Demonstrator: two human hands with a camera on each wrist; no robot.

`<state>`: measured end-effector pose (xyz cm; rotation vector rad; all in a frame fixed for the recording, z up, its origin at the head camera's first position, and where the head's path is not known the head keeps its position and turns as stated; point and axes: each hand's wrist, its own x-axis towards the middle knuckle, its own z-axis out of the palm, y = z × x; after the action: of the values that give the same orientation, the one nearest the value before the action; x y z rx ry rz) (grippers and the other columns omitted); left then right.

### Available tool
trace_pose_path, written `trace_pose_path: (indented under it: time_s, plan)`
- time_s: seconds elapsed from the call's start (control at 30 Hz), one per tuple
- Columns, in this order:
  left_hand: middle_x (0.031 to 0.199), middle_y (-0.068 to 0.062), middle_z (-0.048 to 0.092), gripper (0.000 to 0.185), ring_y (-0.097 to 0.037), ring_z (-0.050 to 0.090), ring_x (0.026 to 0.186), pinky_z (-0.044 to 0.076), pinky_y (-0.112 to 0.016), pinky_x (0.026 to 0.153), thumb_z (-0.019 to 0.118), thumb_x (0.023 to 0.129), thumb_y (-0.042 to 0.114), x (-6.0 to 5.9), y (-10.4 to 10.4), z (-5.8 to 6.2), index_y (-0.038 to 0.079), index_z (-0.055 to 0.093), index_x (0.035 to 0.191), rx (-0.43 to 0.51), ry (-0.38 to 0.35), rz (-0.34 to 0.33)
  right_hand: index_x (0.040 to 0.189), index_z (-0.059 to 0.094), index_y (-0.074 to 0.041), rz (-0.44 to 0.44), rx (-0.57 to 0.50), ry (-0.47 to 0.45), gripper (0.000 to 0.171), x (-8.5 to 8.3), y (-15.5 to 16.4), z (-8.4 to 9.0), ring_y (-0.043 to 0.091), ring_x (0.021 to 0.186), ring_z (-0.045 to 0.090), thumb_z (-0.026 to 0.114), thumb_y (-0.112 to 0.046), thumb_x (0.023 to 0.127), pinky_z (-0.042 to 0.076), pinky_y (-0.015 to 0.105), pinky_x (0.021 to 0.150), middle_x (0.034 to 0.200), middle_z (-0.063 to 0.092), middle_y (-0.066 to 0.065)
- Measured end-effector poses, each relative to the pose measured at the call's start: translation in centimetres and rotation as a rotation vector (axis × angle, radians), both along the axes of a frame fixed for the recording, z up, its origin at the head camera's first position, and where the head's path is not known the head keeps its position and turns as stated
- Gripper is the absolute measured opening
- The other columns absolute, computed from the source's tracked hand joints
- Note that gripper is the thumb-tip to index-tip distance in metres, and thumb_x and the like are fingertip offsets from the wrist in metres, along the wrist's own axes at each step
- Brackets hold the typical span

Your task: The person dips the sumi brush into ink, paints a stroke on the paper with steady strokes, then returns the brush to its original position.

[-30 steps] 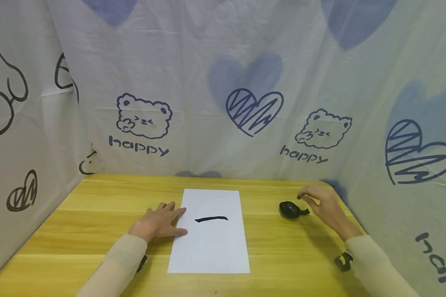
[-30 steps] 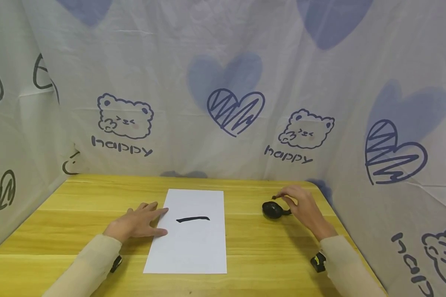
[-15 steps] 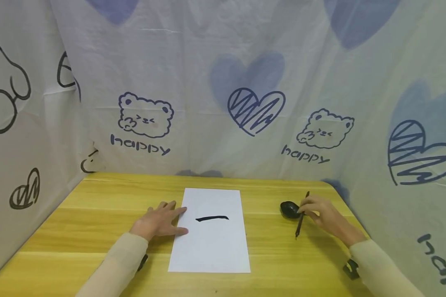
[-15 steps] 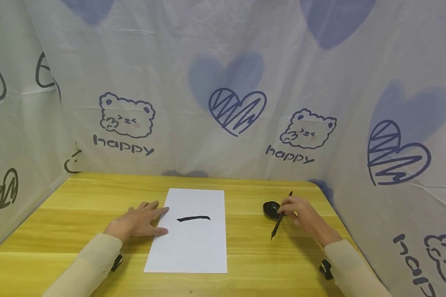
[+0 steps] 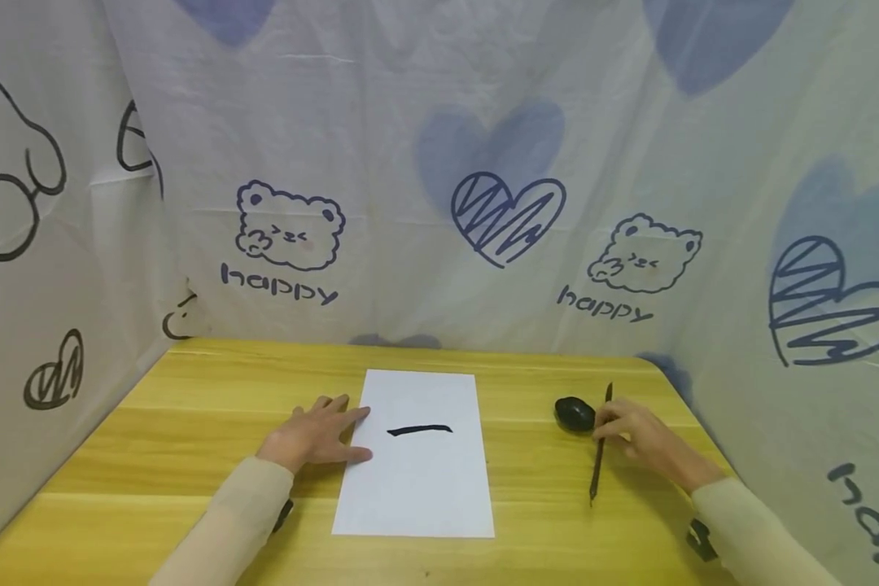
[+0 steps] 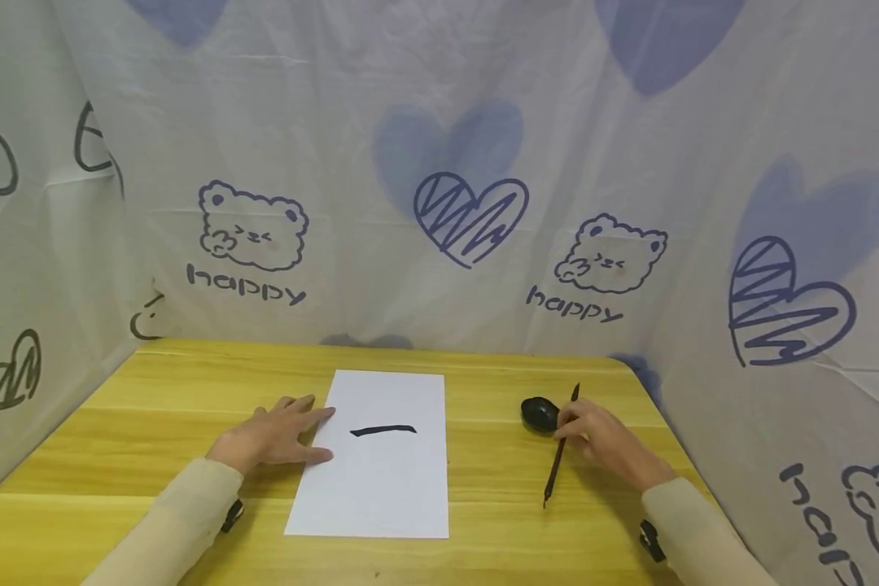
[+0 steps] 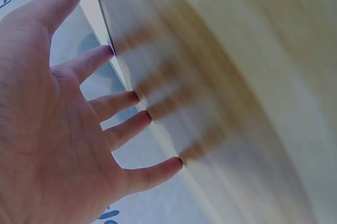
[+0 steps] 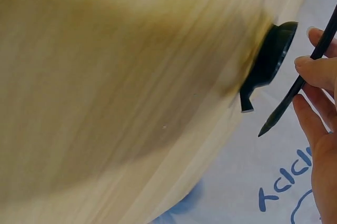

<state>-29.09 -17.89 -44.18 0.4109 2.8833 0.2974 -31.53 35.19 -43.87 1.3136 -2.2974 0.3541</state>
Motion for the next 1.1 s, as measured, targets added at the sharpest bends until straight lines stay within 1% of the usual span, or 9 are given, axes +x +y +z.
trace_pose_path:
  time_s: [0.13, 0.27, 0.37, 0.47, 0.67, 0.9, 1.1]
  plan:
    - [0.165, -0.022, 0.035, 0.084, -0.051, 0.031, 0.151, 0.021, -0.083, 0.115, 0.068, 0.088, 0.065, 0.2, 0.0, 0.1, 0.021, 0.046, 0.156, 0.001, -0.004, 0.002, 0.086, 0.083, -0.008, 0.02, 0.021, 0.011, 0.039, 0.0, 0.2, -0.6, 0.019, 0.083, 0.062, 0.083, 0.023, 0.063, 0.058, 0.032, 0.07, 0.092, 0.068, 0.005]
    - [0.165, -0.023, 0.035, 0.084, -0.051, 0.032, 0.15, 0.022, -0.083, 0.115, 0.069, 0.088, 0.064, 0.3, 0.1, 0.2, 0.02, 0.047, 0.156, 0.003, 0.0, -0.004, 0.085, 0.083, -0.009, 0.027, 0.041, 0.003, 0.04, 0.0, 0.3, -1.2, 0.021, 0.084, 0.062, 0.082, 0.024, 0.06, 0.059, 0.036, 0.071, 0.092, 0.068, 0.005]
    - [0.165, -0.023, 0.035, 0.084, -0.051, 0.032, 0.15, 0.022, -0.083, 0.115, 0.069, 0.088, 0.064, 0.3, 0.1, 0.3, 0.019, 0.047, 0.156, 0.003, -0.003, -0.006, 0.085, 0.083, -0.009, 0.009, 0.071, -0.012, 0.041, 0.0, 0.4, -1.5, 0.021, 0.087, 0.063, 0.079, 0.025, 0.061, 0.061, 0.04, 0.075, 0.094, 0.068, 0.005]
    - [0.165, -0.023, 0.035, 0.084, -0.051, 0.032, 0.151, 0.022, -0.082, 0.115, 0.069, 0.088, 0.064, 0.4, 0.1, 0.3, 0.019, 0.047, 0.156, 0.003, -0.009, -0.002, 0.086, 0.083, -0.009, -0.006, 0.099, -0.012, 0.041, 0.1, 0.5, -1.7, 0.021, 0.089, 0.063, 0.077, 0.025, 0.063, 0.061, 0.041, 0.076, 0.095, 0.069, 0.005]
    - [0.166, -0.023, 0.034, 0.083, -0.051, 0.031, 0.151, 0.021, -0.082, 0.116, 0.068, 0.089, 0.064, 0.2, 0.0, 0.2, 0.02, 0.046, 0.156, 0.001, -0.008, 0.0, 0.085, 0.083, -0.009, -0.024, 0.114, -0.006, 0.039, 0.0, 0.5, -1.5, 0.022, 0.089, 0.063, 0.076, 0.024, 0.066, 0.061, 0.04, 0.077, 0.094, 0.069, 0.005]
    - [0.165, -0.023, 0.035, 0.084, -0.051, 0.032, 0.151, 0.021, -0.082, 0.116, 0.068, 0.088, 0.066, 0.1, 0.1, 0.3, 0.021, 0.046, 0.156, -0.005, -0.003, 0.003, 0.087, 0.084, -0.01, -0.03, 0.12, -0.03, 0.034, -0.2, 0.6, -1.5, 0.021, 0.088, 0.061, 0.076, 0.02, 0.072, 0.06, 0.038, 0.076, 0.094, 0.069, 0.004]
    - [0.165, -0.023, 0.035, 0.084, -0.051, 0.032, 0.151, 0.021, -0.082, 0.115, 0.068, 0.088, 0.065, 0.1, 0.0, 0.2, 0.021, 0.047, 0.156, -0.002, -0.006, 0.001, 0.085, 0.084, -0.011, -0.005, 0.13, -0.004, 0.035, -0.4, 0.9, -1.9, 0.021, 0.087, 0.06, 0.078, 0.02, 0.07, 0.059, 0.037, 0.075, 0.093, 0.069, 0.004]
